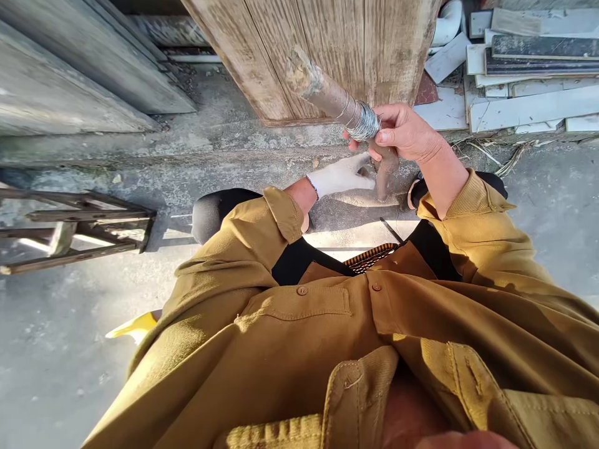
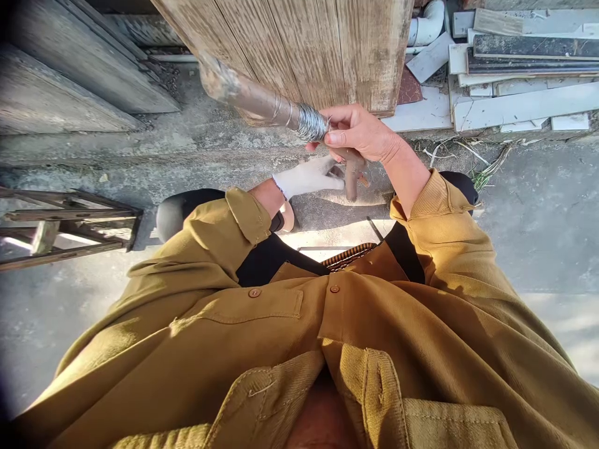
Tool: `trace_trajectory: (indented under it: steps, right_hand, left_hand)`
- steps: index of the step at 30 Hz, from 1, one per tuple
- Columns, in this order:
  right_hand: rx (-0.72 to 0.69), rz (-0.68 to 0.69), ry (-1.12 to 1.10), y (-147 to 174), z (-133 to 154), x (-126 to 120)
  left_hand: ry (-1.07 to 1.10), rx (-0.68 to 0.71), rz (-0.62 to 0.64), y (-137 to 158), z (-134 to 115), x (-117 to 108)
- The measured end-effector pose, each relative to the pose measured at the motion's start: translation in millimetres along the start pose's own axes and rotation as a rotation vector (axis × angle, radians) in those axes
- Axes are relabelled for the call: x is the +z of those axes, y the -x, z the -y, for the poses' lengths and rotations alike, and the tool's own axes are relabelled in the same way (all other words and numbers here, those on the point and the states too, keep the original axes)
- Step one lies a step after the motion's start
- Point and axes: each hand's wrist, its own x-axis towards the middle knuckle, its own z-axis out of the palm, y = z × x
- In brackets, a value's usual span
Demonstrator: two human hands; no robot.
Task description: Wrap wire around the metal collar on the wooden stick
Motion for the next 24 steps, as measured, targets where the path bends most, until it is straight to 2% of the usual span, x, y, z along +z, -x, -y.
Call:
trace_trajectory:
  steps: [2, 5, 9, 13, 18, 21, 24]
  right_hand:
    - [-0.02, 0.005, -0.039, -2.4, 0.7, 2.6]
    - [-0.036, -0.033, -0.063, -4.4, 4.5, 7.7]
    - [-0.006, -0.171, -0.061, -1.6, 13.1, 15.3]
    - [0.078, -0.359, -0.042, 4.2, 25.8, 18.9]
    - [0.048, -0.572, -0.05, 9.9, 37.9, 0.6]
    - [-0.004, -0.689, -0.035, 15.3, 42.5, -17.4]
    - [-0.026, -0.758, -0.02, 20.5, 47.1, -27.4]
  left_hand:
    - [0.071, -0.002, 0.049, -0.2, -4.2, 3.9]
    - [0.143, -0.009, 0.052, 2.6, -10.1, 6.3]
    - [0.082, -0.054, 0.062, 5.9, -10.4, 4.6]
    - [-0.005, -0.035, 0.028, 7.0, 2.7, 4.5]
    - [-0.048, 0.011, -0.063, 12.6, 19.1, 4.5]
    - [-0.126, -0.059, -0.075, 18.7, 15.2, -2.0]
    - [-0.171, -0.138, -0.138, 22.6, 8.4, -11.4]
